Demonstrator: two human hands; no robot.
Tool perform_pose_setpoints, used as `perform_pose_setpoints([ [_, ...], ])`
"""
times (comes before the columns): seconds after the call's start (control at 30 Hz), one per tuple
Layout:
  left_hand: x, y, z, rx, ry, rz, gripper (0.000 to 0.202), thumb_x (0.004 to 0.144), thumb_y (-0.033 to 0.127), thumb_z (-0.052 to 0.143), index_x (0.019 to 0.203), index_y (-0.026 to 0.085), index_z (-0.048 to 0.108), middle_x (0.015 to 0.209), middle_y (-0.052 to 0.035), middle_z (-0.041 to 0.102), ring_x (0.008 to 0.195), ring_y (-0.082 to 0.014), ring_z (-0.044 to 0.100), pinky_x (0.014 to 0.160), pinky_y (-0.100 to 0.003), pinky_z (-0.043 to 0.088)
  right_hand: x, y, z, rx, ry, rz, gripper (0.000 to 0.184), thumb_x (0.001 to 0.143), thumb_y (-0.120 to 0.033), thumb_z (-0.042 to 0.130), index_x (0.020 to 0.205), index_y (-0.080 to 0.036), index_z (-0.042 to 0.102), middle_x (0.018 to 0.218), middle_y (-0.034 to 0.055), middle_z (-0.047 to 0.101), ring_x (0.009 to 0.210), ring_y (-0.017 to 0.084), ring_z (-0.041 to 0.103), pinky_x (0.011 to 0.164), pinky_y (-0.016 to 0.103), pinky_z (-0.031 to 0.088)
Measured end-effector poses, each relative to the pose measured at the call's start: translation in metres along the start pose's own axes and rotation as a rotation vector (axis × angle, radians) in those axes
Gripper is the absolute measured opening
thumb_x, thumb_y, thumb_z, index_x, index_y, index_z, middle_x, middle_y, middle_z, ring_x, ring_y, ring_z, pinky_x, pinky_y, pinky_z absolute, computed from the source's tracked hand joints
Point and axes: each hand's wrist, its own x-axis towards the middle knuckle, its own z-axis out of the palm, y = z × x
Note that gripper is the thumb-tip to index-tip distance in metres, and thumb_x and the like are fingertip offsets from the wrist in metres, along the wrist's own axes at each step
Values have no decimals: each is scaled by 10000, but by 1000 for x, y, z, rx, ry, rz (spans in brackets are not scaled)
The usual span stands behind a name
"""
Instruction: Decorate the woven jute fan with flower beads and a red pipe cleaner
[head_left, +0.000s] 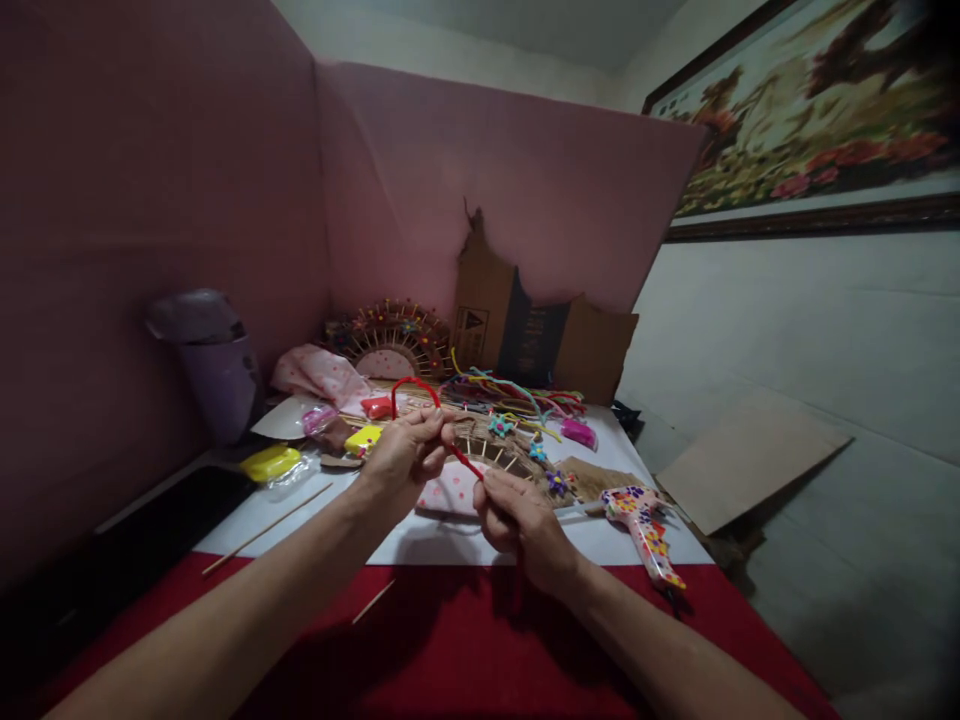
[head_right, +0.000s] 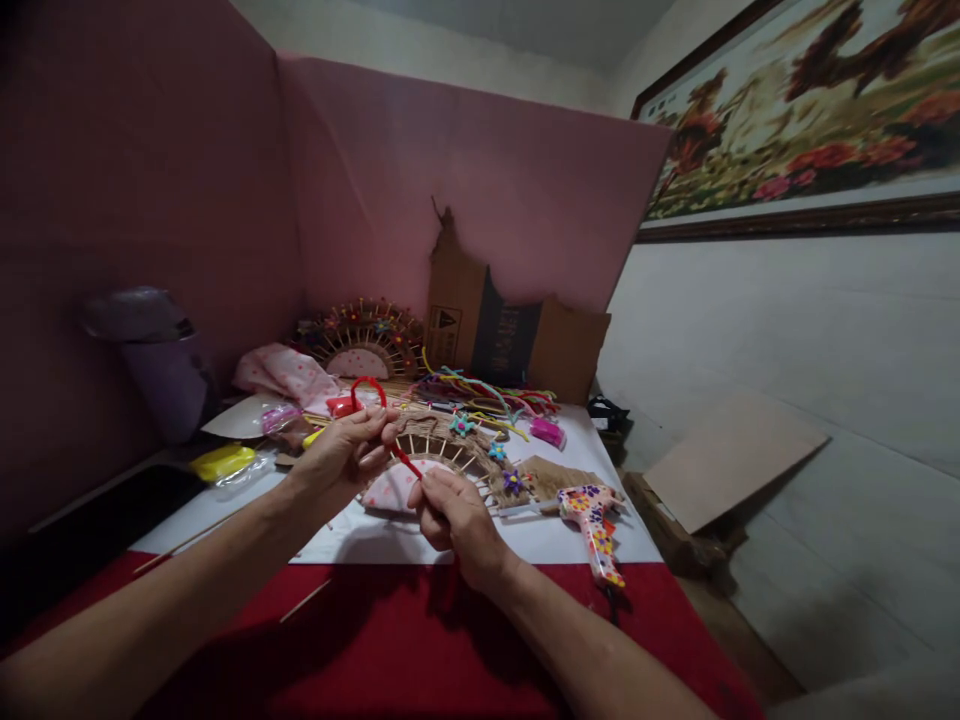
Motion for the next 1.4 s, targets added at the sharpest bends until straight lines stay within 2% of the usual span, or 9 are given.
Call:
perform_pose_setpoints([
  [0.13,5,13,-7,-62,37,12,143,827,70,461,704,130,503,422,73,362,274,-14,237,300,-139,122,-8,-5,8,130,-56,90,242,792,-378,570,702,-160,517,335,-135,235,300,19,103,330,161,115],
  [0.4,8,67,-52,-131,229,285,231,873,93,407,655,168,421,388,102,271,252,-21,206,285,-133,155,-16,2,9,160,-56,48,229,827,-363,550,736,-154,539,343,-128,254,303,19,122,340,162,134],
  [0.5,2,60,-50,-107,181,256,208,870,82,389,695,148,481,408,86,330,264,-25,239,283,-134,174,-10,7,6,134,-36,51,220,847,-358,522,759,-157,540,355,-123,264,312,23,124,340,164,124],
  [0.67,1,43,-44,55,51,226,31,781,160,574,795,133,571,439,77,386,296,-10,253,288,-115,160,-5,6,2,135,25,34,220,818,-344,560,762,-132,575,396,-108,290,345,17,152,358,159,116],
  [0.87,4,37,-45,263,66,226,180,682,224,686,814,129,608,443,66,423,322,-3,274,315,-110,126,-1,2,-1,189,89,119,244,756,-364,652,817,-132,613,521,-58,455,371,21,334,348,146,189],
  [1.0,1,26,-39,331,-53,94,196,720,296,662,808,130,607,430,68,411,321,-7,240,322,-132,111,2,2,-6,167,90,62,268,784,-423,614,843,-163,595,476,-52,507,330,56,396,324,165,263],
  [1.17,-5,10,-32,377,-138,-23,215,739,323,638,826,130,604,392,75,386,328,-16,213,340,-146,97,11,-19,-22,225,375,-201,219,681,-340,722,748,-167,606,684,-3,624,570,87,552,514,197,443],
  [1.27,-6,3,-30,389,-159,-49,210,730,323,645,795,131,587,391,69,399,337,-19,225,347,-149,86,18,-33,-38,220,558,-311,221,621,-277,763,767,-178,630,672,-25,588,521,57,482,462,171,404],
  [1.4,-6,-1,-30,403,-176,-51,231,731,351,642,792,135,587,397,69,412,338,-21,232,349,-153,96,35,-50,-59,225,718,-384,170,688,-280,714,783,-181,615,617,-35,523,465,48,433,392,159,377],
])
